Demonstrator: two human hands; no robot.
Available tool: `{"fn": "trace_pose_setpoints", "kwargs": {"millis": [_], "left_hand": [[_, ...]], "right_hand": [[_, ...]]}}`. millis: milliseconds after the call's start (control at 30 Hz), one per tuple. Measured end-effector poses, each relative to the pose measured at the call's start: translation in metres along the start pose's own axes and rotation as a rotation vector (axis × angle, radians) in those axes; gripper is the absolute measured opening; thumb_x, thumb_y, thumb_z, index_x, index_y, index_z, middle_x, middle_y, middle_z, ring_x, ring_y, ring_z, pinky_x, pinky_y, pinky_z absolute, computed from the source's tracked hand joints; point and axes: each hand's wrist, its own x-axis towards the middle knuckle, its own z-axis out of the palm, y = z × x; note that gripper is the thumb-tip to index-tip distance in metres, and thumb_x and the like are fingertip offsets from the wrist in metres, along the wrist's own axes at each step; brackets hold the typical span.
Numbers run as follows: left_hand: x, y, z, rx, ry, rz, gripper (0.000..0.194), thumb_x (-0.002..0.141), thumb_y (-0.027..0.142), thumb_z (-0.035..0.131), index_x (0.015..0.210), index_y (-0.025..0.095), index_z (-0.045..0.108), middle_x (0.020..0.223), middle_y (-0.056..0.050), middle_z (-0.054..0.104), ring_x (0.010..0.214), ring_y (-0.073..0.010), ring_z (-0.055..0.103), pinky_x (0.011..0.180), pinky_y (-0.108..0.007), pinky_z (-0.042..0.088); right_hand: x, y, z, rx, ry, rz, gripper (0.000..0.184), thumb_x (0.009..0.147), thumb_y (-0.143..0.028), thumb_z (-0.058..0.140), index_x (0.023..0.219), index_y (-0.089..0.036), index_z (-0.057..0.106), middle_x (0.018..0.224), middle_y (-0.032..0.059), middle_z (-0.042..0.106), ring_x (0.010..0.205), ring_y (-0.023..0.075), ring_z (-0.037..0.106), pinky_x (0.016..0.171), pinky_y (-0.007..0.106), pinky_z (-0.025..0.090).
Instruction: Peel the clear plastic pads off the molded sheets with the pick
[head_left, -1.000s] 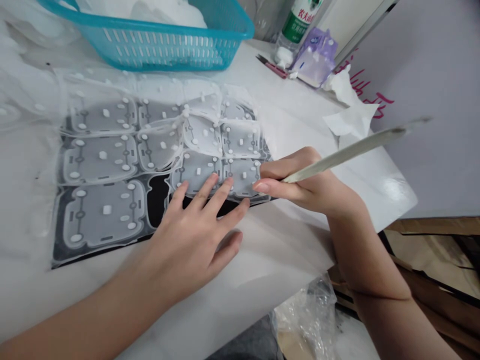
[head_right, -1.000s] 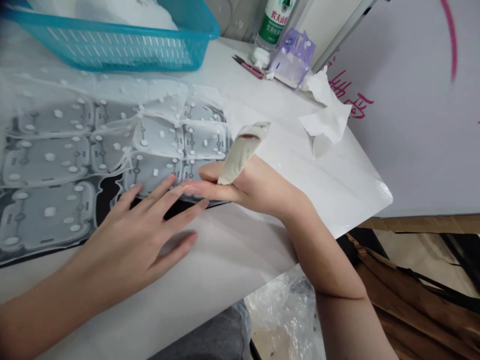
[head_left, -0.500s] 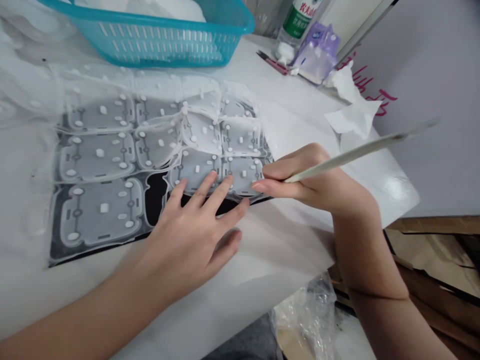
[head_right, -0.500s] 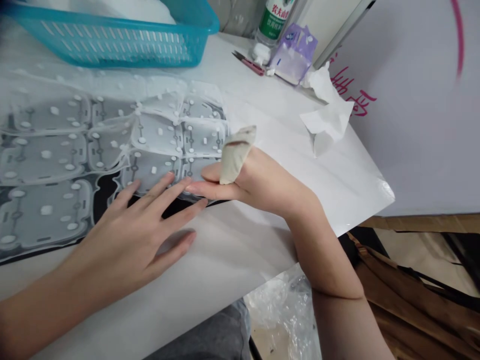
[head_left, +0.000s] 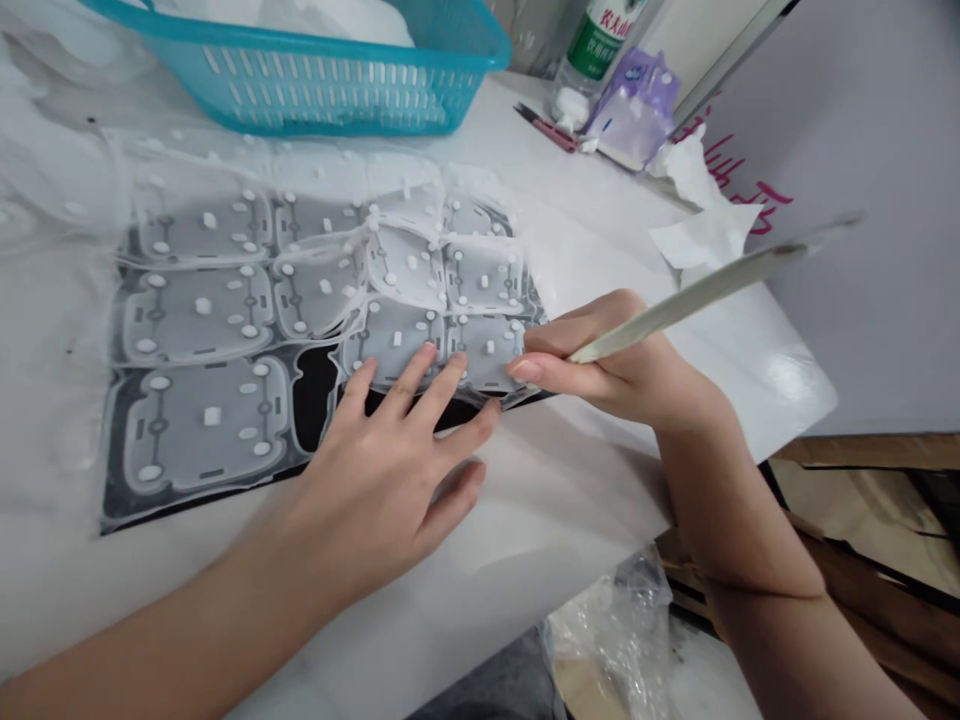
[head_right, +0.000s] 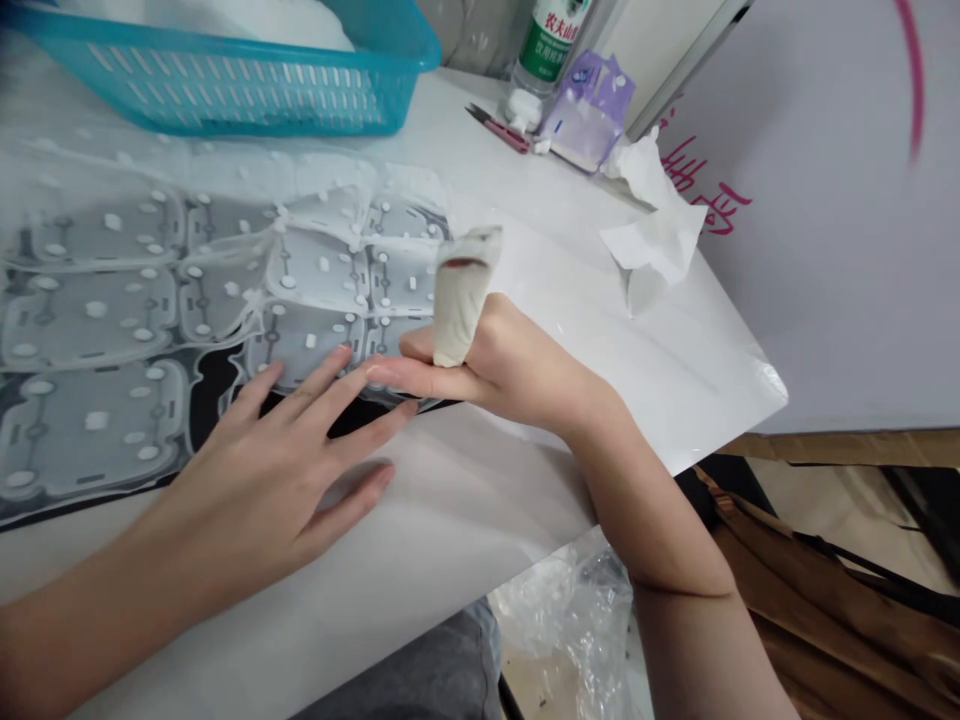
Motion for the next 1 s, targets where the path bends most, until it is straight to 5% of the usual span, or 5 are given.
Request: {"fn": "trace_pose_setpoints", "kwargs": {"millis": [167, 1000], "left_hand": [[0.0008, 0.0013, 0.0016, 0.006, 0.015, -0.005, 0.048, 0.090, 0.033, 0.040, 0.136, 0.020, 0.045, 0.141, -0.016, 0.043, 0.132, -0.0382, 0.035, 0.101, -0.063, 0.030], [0.0014, 0.0025, -0.0022, -0.033, -0.024, -0.025, 0.041, 0.091, 0.031, 0.039, 0.130, 0.027, 0.050, 0.141, -0.013, 0.043, 0.135, -0.0372, 0.030, 0.102, -0.063, 0.029]], "right_hand": [[0.0002, -0.0021, -0.0018, 0.027, 0.003, 0.015, 0.052, 0.092, -0.039, 0.048, 0.052, -0.018, 0.025, 0.052, -0.0067, 0.016, 0.047, 0.0047, 0.016, 0.042, 0.022, 0.018], [-0.0002, -0.0013, 0.0019, 0.028, -0.052, 0.036, 0.052, 0.090, -0.047, 0.048, 0.053, -0.018, 0.025, 0.054, -0.0062, 0.017, 0.050, 0.0063, 0.016, 0.046, 0.022, 0.021]]}}
